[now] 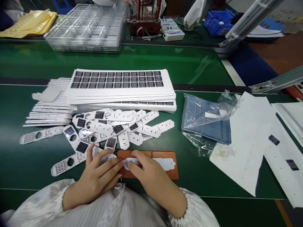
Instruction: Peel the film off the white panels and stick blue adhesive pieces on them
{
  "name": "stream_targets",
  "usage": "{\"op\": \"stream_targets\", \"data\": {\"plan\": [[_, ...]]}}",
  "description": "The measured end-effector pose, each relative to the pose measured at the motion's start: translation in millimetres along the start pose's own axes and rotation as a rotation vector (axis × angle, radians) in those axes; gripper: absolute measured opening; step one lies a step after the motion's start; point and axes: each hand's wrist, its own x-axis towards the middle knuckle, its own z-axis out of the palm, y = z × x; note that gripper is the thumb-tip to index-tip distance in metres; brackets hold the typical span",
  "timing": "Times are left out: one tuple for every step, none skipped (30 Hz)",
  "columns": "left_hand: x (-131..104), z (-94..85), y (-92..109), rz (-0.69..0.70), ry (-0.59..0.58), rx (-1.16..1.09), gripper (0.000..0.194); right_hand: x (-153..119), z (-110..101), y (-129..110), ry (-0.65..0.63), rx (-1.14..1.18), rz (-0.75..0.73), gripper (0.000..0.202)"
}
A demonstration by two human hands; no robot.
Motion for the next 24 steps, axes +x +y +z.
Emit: {"op": "stream_targets", "data": {"plan": [[1,-0.8,1,-0.007,0.005,-0.003,0.021,0,0,-1,0.006,0.009,0.001,0.022],[2,-1.5,2,-0.011,0.011,-0.007,0.019,1,1,-2,0.016,0.014,-0.006,0.021],[3,-2.2,2,-0.016,0.017,-0.011,0.018,1,2,-3,0.028,0.017,-0.018,0.021],[3,-2.7,3,-0.021,0.021,-0.013,0.017,2,3,-3,0.041,0.018,-0.032,0.021],[3,-3.1,3,-0.027,0.024,-0.015,0.017,2,4,-3,0.054,0.018,-0.049,0.022],[3,-3.4,3,-0.033,0.023,-0.016,0.017,2,5,-3,0.065,0.015,-0.071,0.023],[3,-3.6,3,-0.036,0.021,-0.018,0.017,2,6,-3,0.074,0.011,-0.097,0.023],[2,-3.8,3,-0.037,0.018,-0.017,0.016,3,7,-3,0.079,0.004,-0.127,0.023],[2,-3.9,2,-0.037,0.016,-0.015,0.016,3,8,-3,0.083,-0.003,-0.155,0.024],[2,-4.1,2,-0.036,0.014,-0.013,0.016,3,9,-2,0.086,-0.010,-0.180,0.024],[2,-4.2,2,-0.033,0.013,-0.013,0.016,4,10,-2,0.091,-0.017,-0.203,0.024],[2,-4.3,2,-0.030,0.011,-0.012,0.015,4,10,-3,0.095,-0.023,-0.221,0.023],[3,-4.5,1,-0.027,0.009,-0.014,0.015,5,10,-3,0.099,-0.026,-0.235,0.023],[3,-4.6,1,-0.022,0.008,-0.018,0.014,7,10,-4,0.103,-0.027,-0.247,0.022],[3,-4.7,1,-0.017,0.006,-0.021,0.013,8,10,-5,0.105,-0.026,-0.258,0.023],[3,-4.7,1,-0.011,0.004,-0.021,0.013,9,10,-6,0.107,-0.022,-0.268,0.023],[3,-4.7,0,-0.004,0.003,-0.018,0.012,11,10,-7,0.107,-0.019,-0.274,0.023],[3,-4.6,0,0.000,0.001,-0.014,0.012,12,9,-8,0.110,-0.017,-0.280,0.023],[2,-4.5,0,0.000,-0.002,-0.009,0.012,13,9,-9,0.114,-0.017,-0.286,0.023],[2,-4.3,0,-0.004,-0.008,-0.004,0.012,13,9,-10,0.118,-0.020,-0.290,0.022],[2,-4.1,-1,-0.011,-0.014,0.000,0.012,13,9,-10,0.123,-0.025,-0.292,0.021],[1,-4.0,-1,-0.020,-0.022,0.002,0.012,12,9,-10,0.130,-0.032,-0.295,0.021],[1,-4.0,-1,-0.029,-0.028,0.004,0.013,11,9,-9,0.138,-0.040,-0.297,0.020],[1,-4.1,-1,-0.036,-0.036,0.004,0.014,10,10,-9,0.148,-0.050,-0.300,0.020]]}}
